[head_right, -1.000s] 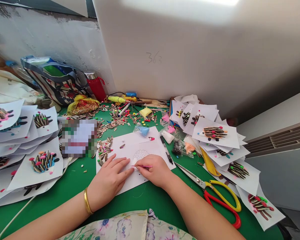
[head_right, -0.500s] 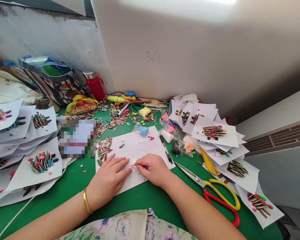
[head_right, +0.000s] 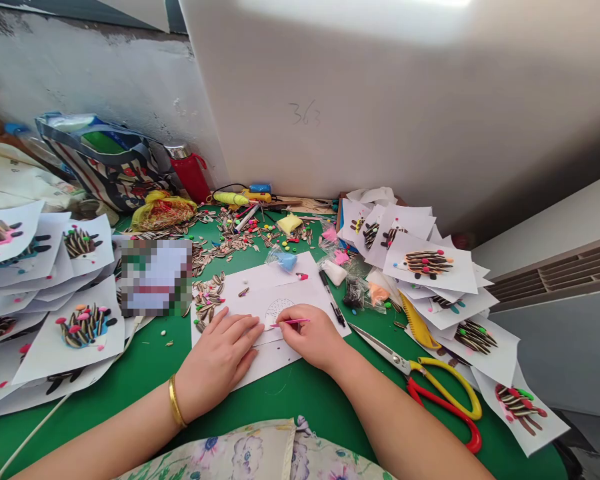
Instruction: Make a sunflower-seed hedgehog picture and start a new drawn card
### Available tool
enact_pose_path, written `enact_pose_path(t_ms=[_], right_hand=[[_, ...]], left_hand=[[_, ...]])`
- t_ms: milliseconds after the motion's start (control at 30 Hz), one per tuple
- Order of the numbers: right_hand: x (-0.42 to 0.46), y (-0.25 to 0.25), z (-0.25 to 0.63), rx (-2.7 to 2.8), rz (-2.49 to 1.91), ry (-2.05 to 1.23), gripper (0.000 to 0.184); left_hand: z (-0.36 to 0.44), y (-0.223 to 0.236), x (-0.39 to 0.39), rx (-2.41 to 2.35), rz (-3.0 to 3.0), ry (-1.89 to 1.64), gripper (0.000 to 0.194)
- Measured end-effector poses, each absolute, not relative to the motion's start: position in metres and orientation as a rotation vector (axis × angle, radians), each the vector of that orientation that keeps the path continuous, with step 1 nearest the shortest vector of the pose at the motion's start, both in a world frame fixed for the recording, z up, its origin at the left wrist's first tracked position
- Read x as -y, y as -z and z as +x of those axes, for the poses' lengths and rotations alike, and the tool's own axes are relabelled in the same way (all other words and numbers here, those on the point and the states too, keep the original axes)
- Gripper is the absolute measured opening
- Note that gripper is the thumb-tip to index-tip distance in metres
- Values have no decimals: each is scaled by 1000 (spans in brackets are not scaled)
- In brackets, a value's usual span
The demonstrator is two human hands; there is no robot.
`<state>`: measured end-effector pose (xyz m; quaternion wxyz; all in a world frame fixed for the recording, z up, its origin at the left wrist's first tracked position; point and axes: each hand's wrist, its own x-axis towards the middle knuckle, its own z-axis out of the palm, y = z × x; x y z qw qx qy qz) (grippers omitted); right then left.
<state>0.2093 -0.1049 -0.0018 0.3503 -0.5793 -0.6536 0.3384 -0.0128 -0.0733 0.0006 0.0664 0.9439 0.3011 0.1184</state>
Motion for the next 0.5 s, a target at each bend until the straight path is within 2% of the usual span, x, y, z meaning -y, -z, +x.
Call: enact_pose_path(t_ms=[500], right_hand=[[104, 1, 210, 1681, -1499, -873, 14]], left_hand=[[-10, -3, 74, -961, 2791, -362, 42]])
